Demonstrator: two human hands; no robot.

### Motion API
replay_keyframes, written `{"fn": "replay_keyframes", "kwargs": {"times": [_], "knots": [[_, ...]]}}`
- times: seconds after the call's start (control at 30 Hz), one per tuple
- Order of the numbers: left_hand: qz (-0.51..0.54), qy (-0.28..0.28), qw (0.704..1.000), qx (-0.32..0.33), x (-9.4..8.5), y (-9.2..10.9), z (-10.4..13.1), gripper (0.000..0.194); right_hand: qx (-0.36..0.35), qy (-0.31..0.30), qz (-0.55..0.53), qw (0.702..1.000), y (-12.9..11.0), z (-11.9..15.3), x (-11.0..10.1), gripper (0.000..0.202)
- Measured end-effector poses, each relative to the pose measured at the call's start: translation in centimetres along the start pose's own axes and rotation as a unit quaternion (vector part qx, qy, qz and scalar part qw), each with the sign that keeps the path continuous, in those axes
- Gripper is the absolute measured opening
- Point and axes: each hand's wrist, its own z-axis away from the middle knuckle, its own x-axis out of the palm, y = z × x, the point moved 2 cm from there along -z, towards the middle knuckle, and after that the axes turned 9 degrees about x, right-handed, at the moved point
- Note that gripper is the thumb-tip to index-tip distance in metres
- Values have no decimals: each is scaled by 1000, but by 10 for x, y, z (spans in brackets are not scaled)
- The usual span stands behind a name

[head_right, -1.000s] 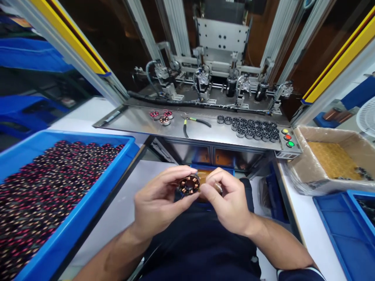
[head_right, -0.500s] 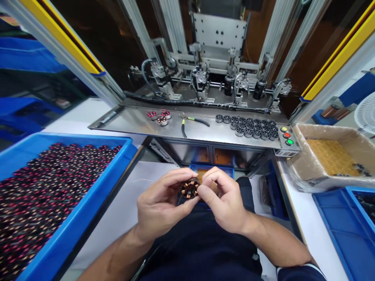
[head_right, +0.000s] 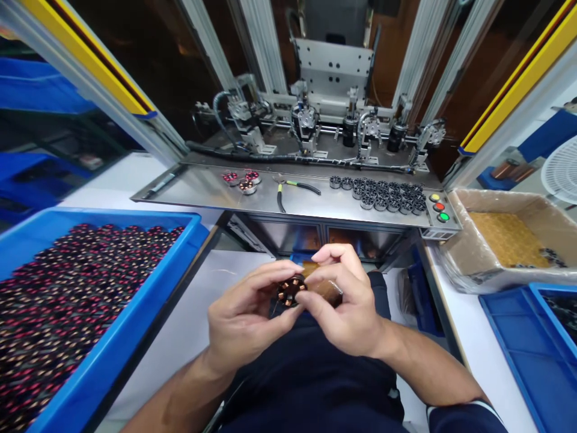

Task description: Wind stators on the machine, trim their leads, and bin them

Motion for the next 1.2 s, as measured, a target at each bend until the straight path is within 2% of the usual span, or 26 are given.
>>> {"fn": "replay_keyframes", "kwargs": {"times": [0.1,0.2,0.4,0.53,0.57,0.6,0.7,0.77,0.87,1.07,1.2], "knots": [[-14,-9,1000,1,1,0,2,53,-4,9,6,1000,-4,-1,-1,13],[0,-1,1000,-17,0,0,0,52,28,15,-14,999,-5,2,-1,11],[142,44,983,-103,1,-2,-7,44,141,30,-99,985,6,4,1,17],[168,57,975,-130,2,-4,-8,44,173,51,-187,966,16,8,5,13],[169,62,975,-131,2,-4,-8,44,174,58,-214,959,17,9,6,7],[170,67,974,-131,1,-5,-8,44,175,60,-240,953,18,11,7,10],[172,74,974,-130,1,-4,-11,43,182,18,-272,945,17,15,11,28],[176,69,973,-130,1,-3,-12,43,180,-8,-262,948,14,14,13,25],[173,59,974,-131,1,-2,-13,44,153,10,-228,961,11,12,13,11],[171,59,976,-124,1,0,-9,52,137,45,-166,975,6,12,10,16],[199,52,969,-139,2,1,-12,49,73,27,-126,989,2,11,4,6]]}}
